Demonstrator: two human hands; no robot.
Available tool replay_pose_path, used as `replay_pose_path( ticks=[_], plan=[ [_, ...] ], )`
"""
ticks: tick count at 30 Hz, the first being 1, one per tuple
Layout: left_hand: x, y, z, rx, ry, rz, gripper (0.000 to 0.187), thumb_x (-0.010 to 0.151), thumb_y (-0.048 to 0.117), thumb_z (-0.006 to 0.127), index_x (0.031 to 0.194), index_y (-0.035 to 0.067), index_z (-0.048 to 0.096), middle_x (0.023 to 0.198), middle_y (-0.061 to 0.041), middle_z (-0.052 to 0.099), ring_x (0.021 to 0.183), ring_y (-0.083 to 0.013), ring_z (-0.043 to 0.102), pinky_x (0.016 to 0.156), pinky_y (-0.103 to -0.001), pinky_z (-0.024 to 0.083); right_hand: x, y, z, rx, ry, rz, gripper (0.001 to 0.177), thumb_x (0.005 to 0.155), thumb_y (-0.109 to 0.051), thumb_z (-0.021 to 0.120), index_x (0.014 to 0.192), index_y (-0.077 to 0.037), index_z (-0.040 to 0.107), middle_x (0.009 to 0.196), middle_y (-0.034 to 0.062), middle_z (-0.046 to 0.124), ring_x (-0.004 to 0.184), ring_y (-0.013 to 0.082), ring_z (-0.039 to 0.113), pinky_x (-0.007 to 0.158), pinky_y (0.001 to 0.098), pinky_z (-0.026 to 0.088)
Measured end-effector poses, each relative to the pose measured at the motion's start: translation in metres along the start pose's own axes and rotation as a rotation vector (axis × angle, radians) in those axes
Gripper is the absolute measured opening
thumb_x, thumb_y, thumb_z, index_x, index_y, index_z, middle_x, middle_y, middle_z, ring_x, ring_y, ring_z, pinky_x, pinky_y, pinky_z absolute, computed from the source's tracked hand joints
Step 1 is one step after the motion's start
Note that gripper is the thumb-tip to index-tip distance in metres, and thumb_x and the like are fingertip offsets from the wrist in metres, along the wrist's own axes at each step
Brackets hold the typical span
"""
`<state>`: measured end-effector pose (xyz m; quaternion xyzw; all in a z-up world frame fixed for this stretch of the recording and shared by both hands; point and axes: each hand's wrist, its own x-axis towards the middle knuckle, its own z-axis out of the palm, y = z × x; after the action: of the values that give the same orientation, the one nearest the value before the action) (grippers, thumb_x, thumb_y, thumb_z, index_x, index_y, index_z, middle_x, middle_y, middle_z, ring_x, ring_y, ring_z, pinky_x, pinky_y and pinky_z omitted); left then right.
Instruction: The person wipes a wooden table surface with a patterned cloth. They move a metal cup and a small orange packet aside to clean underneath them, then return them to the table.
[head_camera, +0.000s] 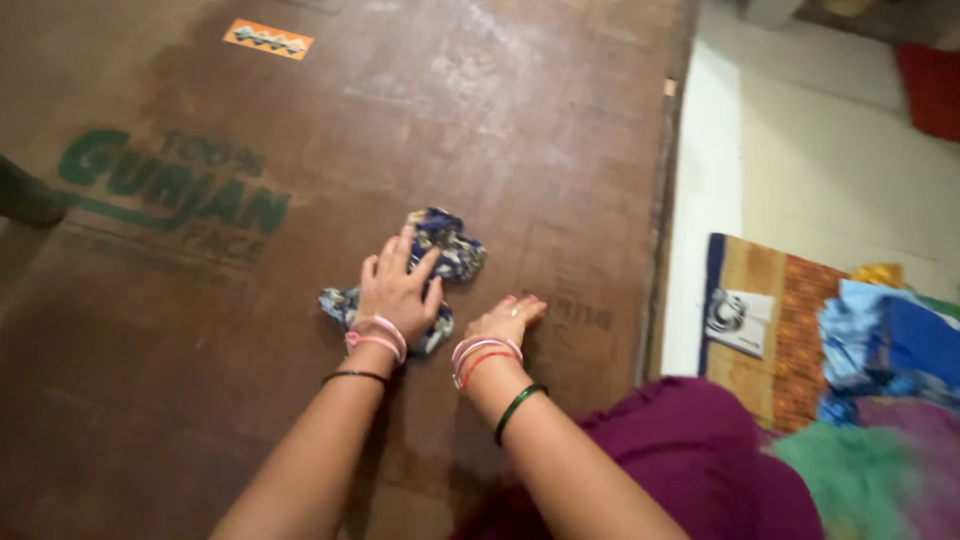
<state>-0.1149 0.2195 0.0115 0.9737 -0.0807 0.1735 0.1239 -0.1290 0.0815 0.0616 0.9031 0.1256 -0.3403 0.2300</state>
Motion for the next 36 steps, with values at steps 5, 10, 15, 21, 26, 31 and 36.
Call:
replay_pose_path(
  ticks=[5,10,15,21,26,31,36],
  plan=[
    [-0.018,-0.012,-0.002,0.061,0.006,-0.046,0.047,0.088,0.039,0.062,0.132,0.025,0.068,0.157,-0.015,0.047,0.141,-0.0286,0.044,0.107,-0.052,0.036,-0.029,0.008,0.035,0.264,0.335,-0.107,0.08,0.085,-0.027,0.078,0.154,-0.013,0.041,0.16,0.0224,0.036,0.143,0.0375,0.039,0.113,0.0672,0.026],
    [-0.092,-0.087,-0.026,0.146,0.058,-0.161,0.045,0.091,0.04,0.06,0.133,0.026,0.069,0.161,-0.012,0.047,0.145,-0.0248,0.044,0.109,-0.055,0.036,-0.079,-0.002,0.029,0.424,0.403,-0.266,0.083,0.08,-0.05,0.079,0.145,-0.008,0.048,0.145,0.0152,0.05,0.137,0.0341,0.047,0.111,0.0617,0.033],
    [-0.217,-0.213,-0.072,0.36,0.054,-0.483,0.046,0.102,0.042,0.054,0.143,0.026,0.066,0.165,-0.013,0.043,0.149,-0.0321,0.045,0.11,-0.065,0.032,-0.112,-0.024,0.0,0.359,0.425,-0.399,0.088,0.08,-0.068,0.073,0.141,-0.007,0.051,0.138,0.0145,0.055,0.134,0.0322,0.05,0.109,0.059,0.035],
    [-0.279,-0.242,-0.073,0.529,0.135,-0.662,0.042,0.11,0.042,0.052,0.142,0.016,0.061,0.164,-0.022,0.036,0.148,-0.0395,0.042,0.115,-0.068,0.03,-0.127,-0.075,-0.027,0.255,0.472,-0.535,0.083,0.079,-0.063,0.075,0.139,-0.01,0.053,0.138,0.0124,0.055,0.134,0.0296,0.05,0.108,0.058,0.036],
    [-0.259,-0.22,-0.087,0.466,0.117,-0.688,0.05,0.102,0.039,0.053,0.144,0.016,0.064,0.172,-0.024,0.033,0.151,-0.0413,0.039,0.112,-0.065,0.034,-0.132,-0.112,-0.037,0.249,0.473,-0.644,0.081,0.08,-0.054,0.08,0.142,-0.01,0.05,0.142,0.0126,0.052,0.137,0.0301,0.049,0.107,0.0576,0.038],
    [-0.244,-0.198,-0.1,0.458,0.102,-0.729,0.056,0.097,0.039,0.054,0.149,0.019,0.06,0.169,-0.022,0.029,0.152,-0.0401,0.034,0.111,-0.065,0.033,-0.119,-0.171,-0.057,0.22,0.397,-0.619,0.092,0.077,-0.048,0.086,0.146,-0.005,0.042,0.152,0.0172,0.042,0.142,0.0333,0.041,0.109,0.0572,0.039],
    [-0.229,-0.185,-0.118,0.378,0.108,-0.737,0.064,0.091,0.035,0.055,0.153,0.022,0.053,0.169,-0.02,0.025,0.15,-0.038,0.03,0.108,-0.067,0.032,-0.102,-0.237,-0.066,0.124,0.422,-0.738,0.1,0.075,-0.037,0.089,0.15,-0.001,0.034,0.162,0.0197,0.028,0.149,0.0338,0.03,0.113,0.0601,0.032]
  ],
)
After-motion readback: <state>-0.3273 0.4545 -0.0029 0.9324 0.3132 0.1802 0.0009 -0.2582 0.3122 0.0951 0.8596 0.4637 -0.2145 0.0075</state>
